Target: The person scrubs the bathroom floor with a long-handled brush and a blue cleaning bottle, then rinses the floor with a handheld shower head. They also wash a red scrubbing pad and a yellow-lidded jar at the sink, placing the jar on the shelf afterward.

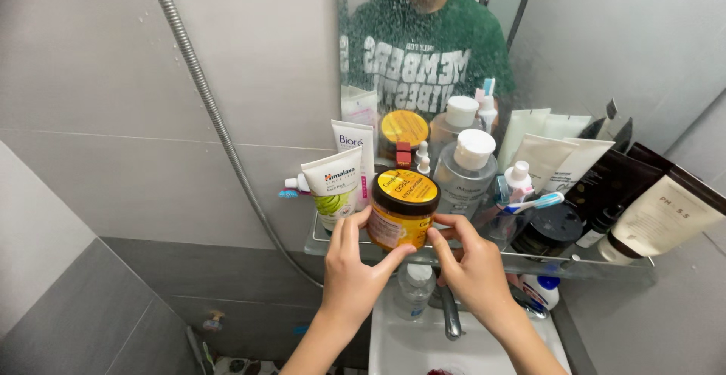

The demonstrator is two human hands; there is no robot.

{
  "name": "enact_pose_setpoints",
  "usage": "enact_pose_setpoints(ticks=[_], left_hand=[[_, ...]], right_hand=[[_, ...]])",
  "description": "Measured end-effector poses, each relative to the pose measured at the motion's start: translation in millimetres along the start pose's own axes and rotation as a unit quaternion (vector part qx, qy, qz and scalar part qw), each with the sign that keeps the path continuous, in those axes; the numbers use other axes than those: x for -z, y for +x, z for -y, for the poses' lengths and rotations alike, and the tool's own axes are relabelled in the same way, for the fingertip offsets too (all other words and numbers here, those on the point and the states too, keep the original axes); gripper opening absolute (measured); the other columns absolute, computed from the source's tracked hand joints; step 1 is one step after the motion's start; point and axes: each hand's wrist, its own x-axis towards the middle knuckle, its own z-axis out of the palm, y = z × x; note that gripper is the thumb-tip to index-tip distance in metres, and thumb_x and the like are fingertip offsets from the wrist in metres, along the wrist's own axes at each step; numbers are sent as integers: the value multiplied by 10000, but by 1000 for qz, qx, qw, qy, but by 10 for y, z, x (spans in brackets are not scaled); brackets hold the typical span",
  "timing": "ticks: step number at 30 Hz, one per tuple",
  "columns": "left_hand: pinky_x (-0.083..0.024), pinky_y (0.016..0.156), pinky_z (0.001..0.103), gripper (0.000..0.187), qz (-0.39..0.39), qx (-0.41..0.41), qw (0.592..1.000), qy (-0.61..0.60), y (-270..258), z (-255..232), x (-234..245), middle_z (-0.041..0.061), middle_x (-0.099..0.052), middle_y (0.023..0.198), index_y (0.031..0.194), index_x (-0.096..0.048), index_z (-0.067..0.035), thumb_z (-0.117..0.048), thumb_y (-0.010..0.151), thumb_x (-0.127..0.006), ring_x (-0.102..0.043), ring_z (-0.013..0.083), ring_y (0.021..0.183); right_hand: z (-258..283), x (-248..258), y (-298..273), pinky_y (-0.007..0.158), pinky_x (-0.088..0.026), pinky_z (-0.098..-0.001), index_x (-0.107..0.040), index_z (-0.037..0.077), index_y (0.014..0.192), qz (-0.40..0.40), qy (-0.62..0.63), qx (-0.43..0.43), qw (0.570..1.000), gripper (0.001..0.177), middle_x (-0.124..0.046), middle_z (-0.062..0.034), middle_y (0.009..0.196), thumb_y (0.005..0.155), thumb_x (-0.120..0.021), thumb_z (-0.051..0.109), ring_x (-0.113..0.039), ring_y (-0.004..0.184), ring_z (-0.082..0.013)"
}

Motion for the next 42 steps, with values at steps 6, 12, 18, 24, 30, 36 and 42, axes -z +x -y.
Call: enact_pose_setpoints(ticks=[6, 12, 18, 24, 30, 36, 42], left_hand=[[-557, 881, 403, 738, -2, 6, 1000, -9, 16, 59, -17, 158, -661, 1147, 1248, -590, 9, -287, 673, -945, -688, 309, 1065], [-559, 893, 405, 721, 1, 4, 1000, 0, 24, 122, -43, 158, -682, 1159, 1233, -592, 7, -290, 677, -941, -694, 318, 1072], [-561, 898, 415, 719, 17, 0, 1000, 11, 39, 99, 15, 178, -689, 1181, 1248, -593, -2, -296, 690, -938, -693, 344, 1090], [-558, 937, 416, 734, 37, 0, 999, -1, 21, 47, 111, 186, -689, 1261, 1350, -566, -29, -274, 742, -897, -687, 348, 1165], [-523, 942, 461, 807, 61, 21, 998, 11, -32, 79, 59, 205, -657, 1235, 1356, -489, -33, -241, 706, -920, -644, 405, 1156], [-534, 939, 435, 685, 12, 4, 1000, -22, -128, 100, -15, 178, -658, 1203, 1261, -514, -36, -155, 705, -896, -661, 360, 1129], [-562, 895, 404, 636, -16, 7, 997, -70, -216, 81, 5, 141, -683, 1122, 1163, -542, -48, -165, 679, -938, -700, 306, 1070]], right_hand=[[50, -13, 22, 405, -510, -273, -621, 70, 1292, 10, -20, -8, 1000, 516, -830, -64, 957, 829, -753, 257, -691, 432, -123], [59, -41, 32, 415, -508, -267, -609, 46, 1238, -5, -45, 8, 999, 524, -833, -62, 961, 801, -788, 276, -693, 430, -119], [132, -34, 14, 476, -526, -296, -657, 81, 1211, -34, -117, 23, 992, 522, -831, -47, 953, 785, -791, 353, -705, 467, -142], [205, -37, 40, 538, -560, -335, -652, 95, 1218, -33, -176, 4, 984, 643, -818, -41, 981, 722, -795, 479, -731, 508, -187], [160, -138, 61, 729, -585, -396, -617, 42, 1242, -44, -212, 50, 975, 748, -801, -120, 1002, 729, -804, 552, -770, 824, -305], [137, -243, 16, 706, -589, -389, -519, -28, 1244, -64, -162, 68, 982, 855, -760, -209, 1058, 689, -857, 528, -765, 843, -329], [187, -262, -62, 699, -610, -327, -407, -48, 1284, -82, -36, 82, 993, 1021, -735, -193, 1128, 568, -973, 410, -783, 857, -214]])
